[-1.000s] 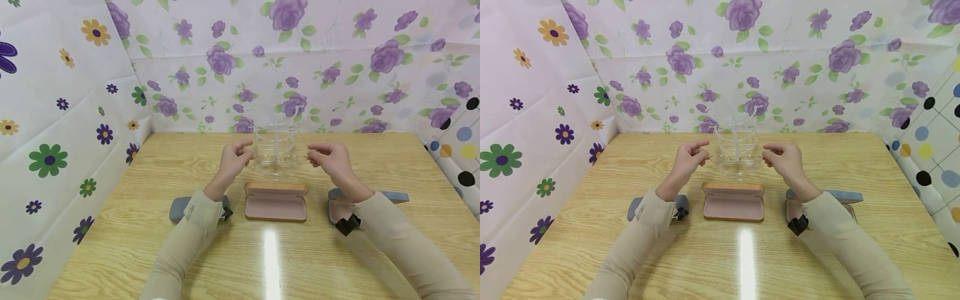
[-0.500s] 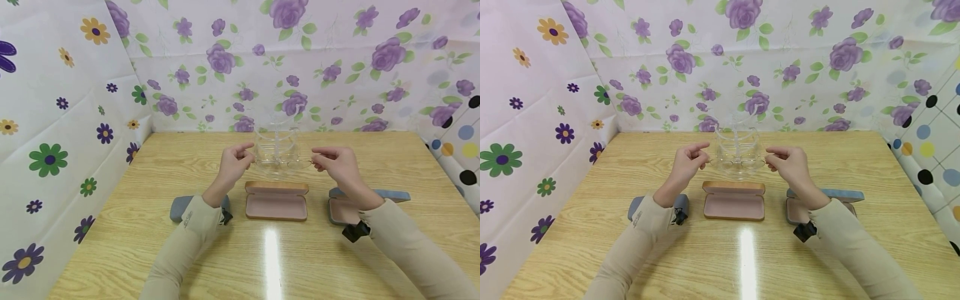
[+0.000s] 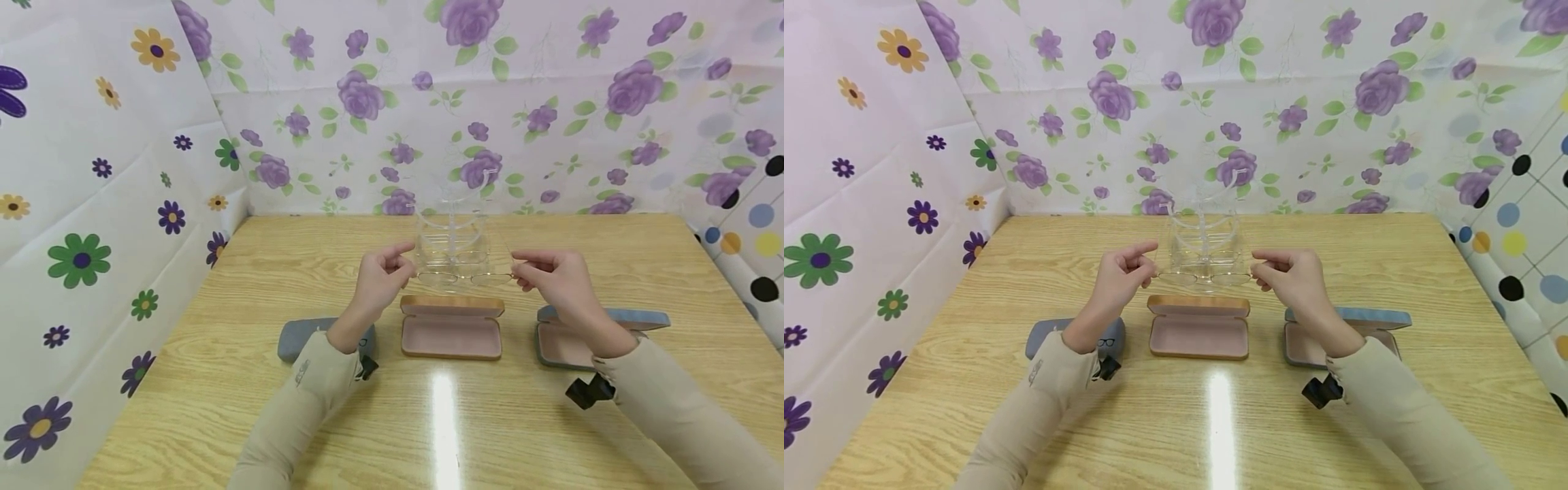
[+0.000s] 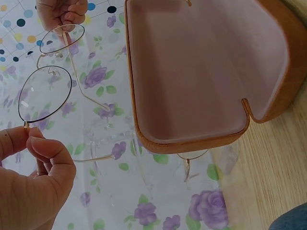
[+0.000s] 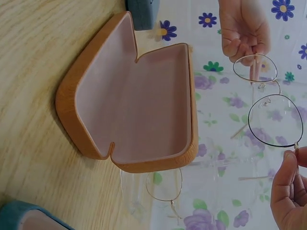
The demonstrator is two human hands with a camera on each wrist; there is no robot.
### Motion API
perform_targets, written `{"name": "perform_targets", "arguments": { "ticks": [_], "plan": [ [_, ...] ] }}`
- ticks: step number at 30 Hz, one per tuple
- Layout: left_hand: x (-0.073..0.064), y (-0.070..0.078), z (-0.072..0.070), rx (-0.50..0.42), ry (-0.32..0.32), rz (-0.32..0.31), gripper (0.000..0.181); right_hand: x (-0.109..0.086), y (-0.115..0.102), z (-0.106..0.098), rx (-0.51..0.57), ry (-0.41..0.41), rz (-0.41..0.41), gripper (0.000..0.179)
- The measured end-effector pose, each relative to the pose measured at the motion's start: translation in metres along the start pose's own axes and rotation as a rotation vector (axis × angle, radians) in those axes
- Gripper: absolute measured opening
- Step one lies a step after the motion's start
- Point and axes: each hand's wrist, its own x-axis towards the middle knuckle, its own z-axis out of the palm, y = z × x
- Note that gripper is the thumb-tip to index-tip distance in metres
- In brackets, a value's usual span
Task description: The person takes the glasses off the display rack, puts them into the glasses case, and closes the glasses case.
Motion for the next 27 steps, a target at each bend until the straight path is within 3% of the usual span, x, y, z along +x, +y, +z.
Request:
{"name": "perform_targets", "arguments": {
  "ticks": [10, 27],
  "plan": [
    [-0.012, 0.000, 0.000, 0.018, -0.003, 0.027, 0.036, -0.010, 0.002, 0.001, -0.030, -0.018, 0.009, 0.034],
    [-0.029, 0.001, 0.001, 0.018, 0.020, 0.011, 0.038, -0.023, 0.003, 0.002, -0.033, -0.012, -0.036, 0.031]
  ]
}}
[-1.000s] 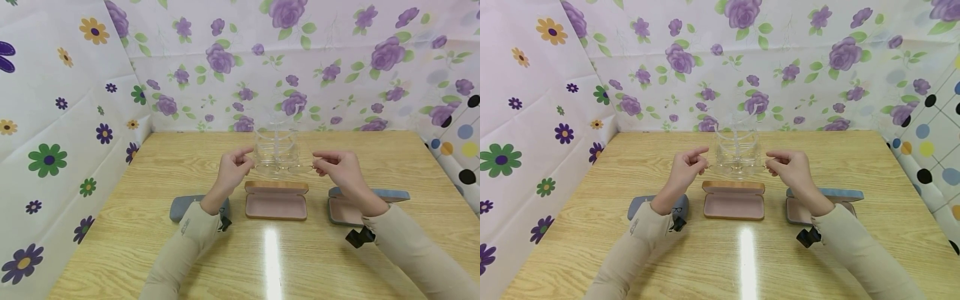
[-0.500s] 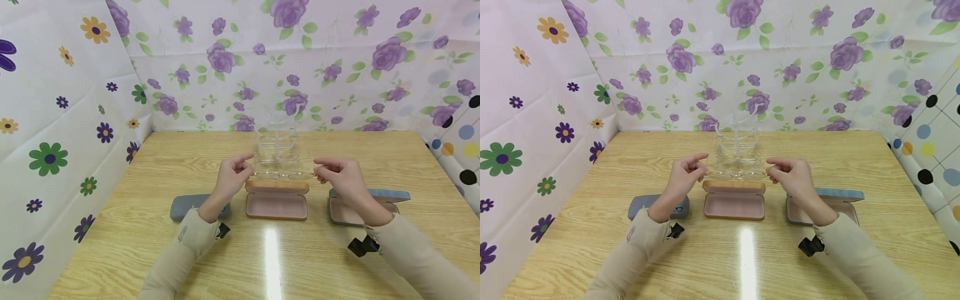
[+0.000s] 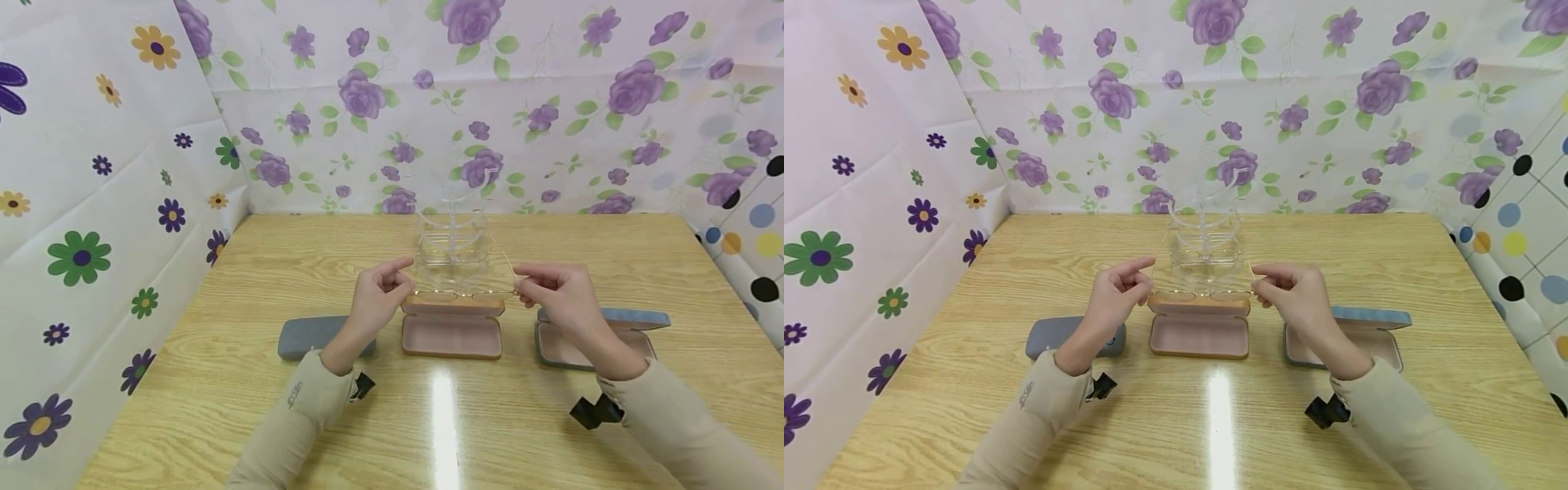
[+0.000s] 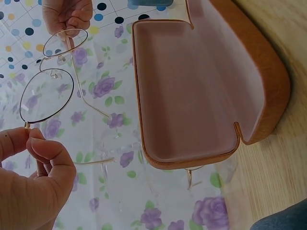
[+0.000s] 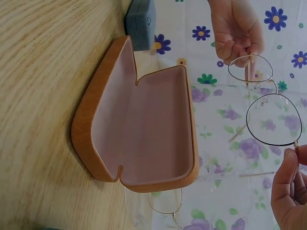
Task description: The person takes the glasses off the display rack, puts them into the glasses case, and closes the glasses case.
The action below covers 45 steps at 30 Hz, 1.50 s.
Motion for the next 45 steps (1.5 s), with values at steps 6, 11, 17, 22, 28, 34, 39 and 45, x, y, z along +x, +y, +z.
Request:
{"name": "perform_targets", "arguments": {
  "ticks": [6, 11, 17, 22, 28, 34, 39, 45],
  "plan": [
    [-0.004, 0.001, 0.001, -0.020, -0.012, -0.003, 0.039, -0.004, 0.001, 0.001, -0.006, 0.008, 0.037, 0.030],
    [-0.007, 0.000, 0.001, -0.028, -0.021, 0.002, 0.039, -0.008, 0.001, 0.002, 0.009, 0.017, 0.045, 0.030],
    [-0.010, -0.001, 0.001, -0.036, -0.015, 0.014, 0.039, -0.012, 0.002, 0.003, 0.027, 0.011, 0.034, 0.030],
    [-0.011, -0.003, 0.002, -0.042, -0.014, 0.031, 0.040, -0.013, 0.004, 0.003, 0.046, 0.005, 0.034, 0.029],
    [-0.013, -0.002, 0.002, -0.055, -0.005, 0.024, 0.041, -0.012, 0.005, 0.004, 0.036, 0.001, 0.036, 0.025],
    [-0.012, -0.004, 0.001, -0.055, -0.007, 0.017, 0.041, -0.011, 0.005, 0.004, 0.033, -0.010, 0.049, 0.026],
    [-0.013, -0.004, 0.000, -0.057, -0.007, 0.016, 0.041, -0.011, 0.005, 0.005, 0.053, -0.023, 0.047, 0.027],
    [-0.012, -0.004, 0.000, -0.042, -0.001, 0.014, 0.041, -0.010, 0.006, 0.005, 0.046, -0.030, 0.032, 0.025]
  ]
}}
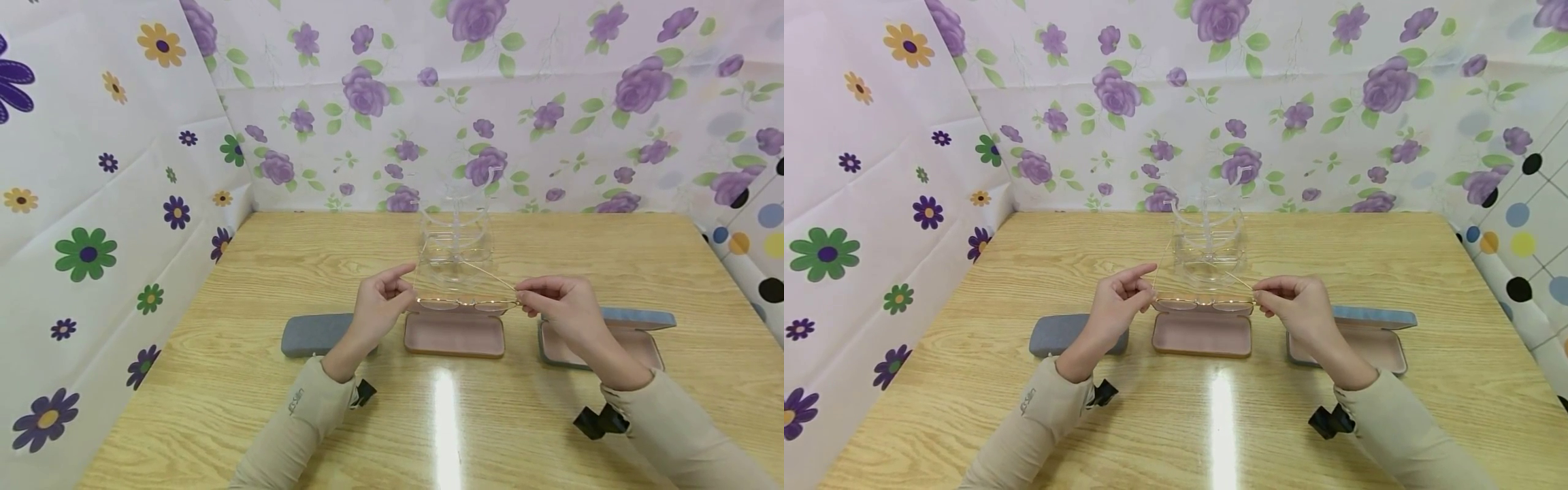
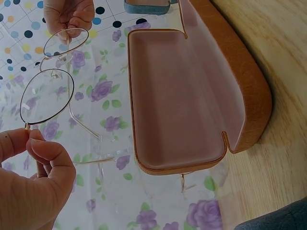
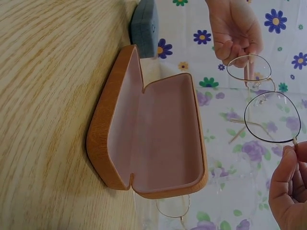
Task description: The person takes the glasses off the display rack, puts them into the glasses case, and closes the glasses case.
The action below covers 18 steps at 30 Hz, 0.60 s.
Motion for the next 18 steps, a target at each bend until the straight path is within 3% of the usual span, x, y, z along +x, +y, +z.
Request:
{"name": "perform_targets", "arguments": {
  "ticks": [18],
  "plan": [
    [0.0008, 0.0035, 0.0003, -0.007, 0.000, -0.032, 0.041, -0.0004, 0.0009, -0.0001, -0.050, -0.037, -0.045, 0.022]
  ]
}}
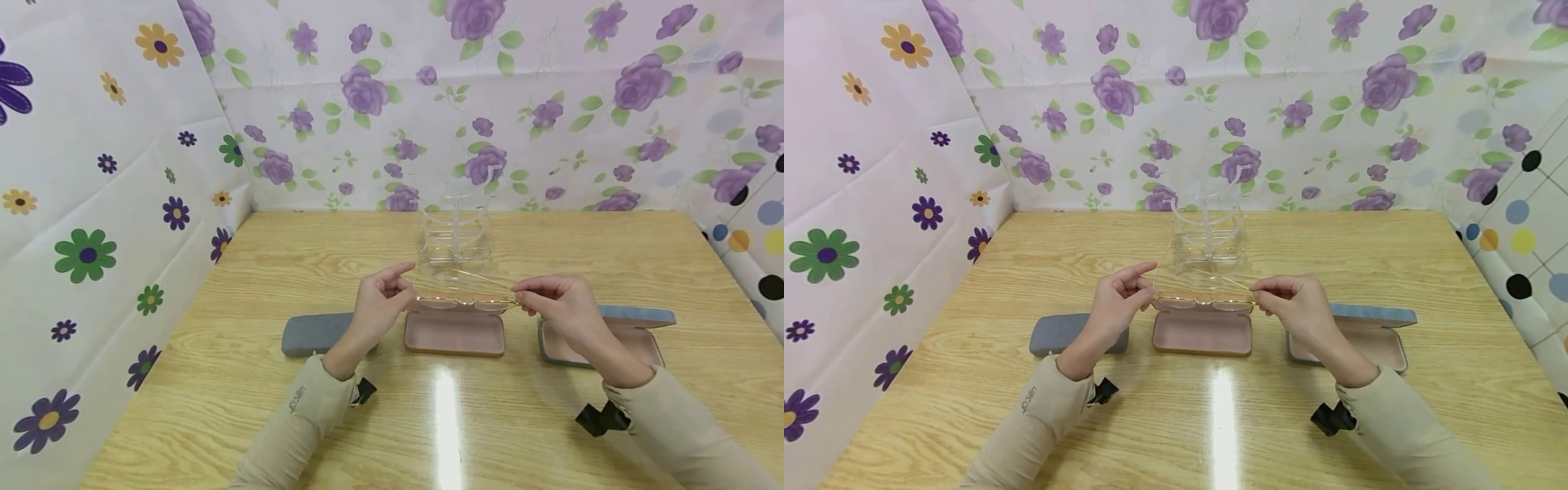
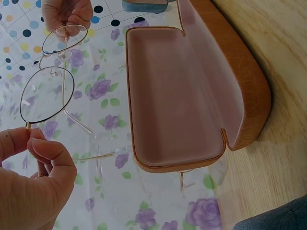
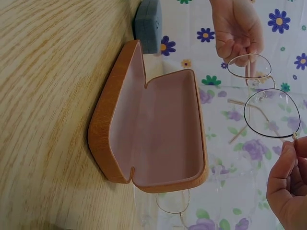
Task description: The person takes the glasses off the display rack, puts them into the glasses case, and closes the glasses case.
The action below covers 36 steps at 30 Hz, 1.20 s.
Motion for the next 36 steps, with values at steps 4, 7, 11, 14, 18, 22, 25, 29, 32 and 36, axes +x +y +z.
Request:
{"name": "perform_targets", "arguments": {
  "ticks": [4, 7, 11, 14, 18, 22, 25, 29, 32, 36],
  "plan": [
    [0.0001, -0.0010, -0.0009, 0.007, 0.004, -0.009, 0.041, 0.0013, -0.0001, 0.0007, -0.018, -0.007, -0.003, 0.020],
    [0.0009, -0.0028, -0.0018, 0.010, 0.009, -0.008, 0.040, 0.0031, -0.0006, 0.0002, -0.025, -0.016, 0.002, 0.021],
    [0.0017, -0.0043, -0.0026, 0.003, 0.014, 0.004, 0.040, 0.0048, -0.0012, -0.0003, -0.029, -0.024, 0.007, 0.021],
    [0.0021, -0.0053, -0.0032, -0.004, 0.013, 0.007, 0.040, 0.0052, -0.0012, -0.0001, -0.019, -0.025, -0.004, 0.020],
    [0.0022, -0.0059, -0.0037, -0.005, 0.012, 0.000, 0.039, 0.0055, -0.0003, -0.0009, -0.004, -0.034, -0.029, 0.020],
    [0.0024, -0.0062, -0.0038, -0.003, 0.015, 0.003, 0.039, 0.0060, 0.0006, -0.0023, -0.002, -0.052, -0.043, 0.020],
    [0.0027, -0.0065, -0.0038, -0.001, 0.014, 0.007, 0.037, 0.0066, 0.0009, -0.0037, 0.013, -0.073, -0.044, 0.020],
    [0.0033, -0.0064, -0.0036, 0.001, 0.011, 0.012, 0.037, 0.0078, 0.0010, -0.0056, 0.036, -0.105, -0.035, 0.022],
    [0.0030, -0.0066, -0.0037, -0.002, 0.009, 0.016, 0.038, 0.0083, 0.0005, -0.0066, 0.037, -0.124, -0.023, 0.023],
    [0.0026, -0.0073, -0.0041, -0.005, 0.003, 0.016, 0.038, 0.0088, -0.0010, -0.0072, 0.022, -0.143, -0.006, 0.024]
  ]
}}
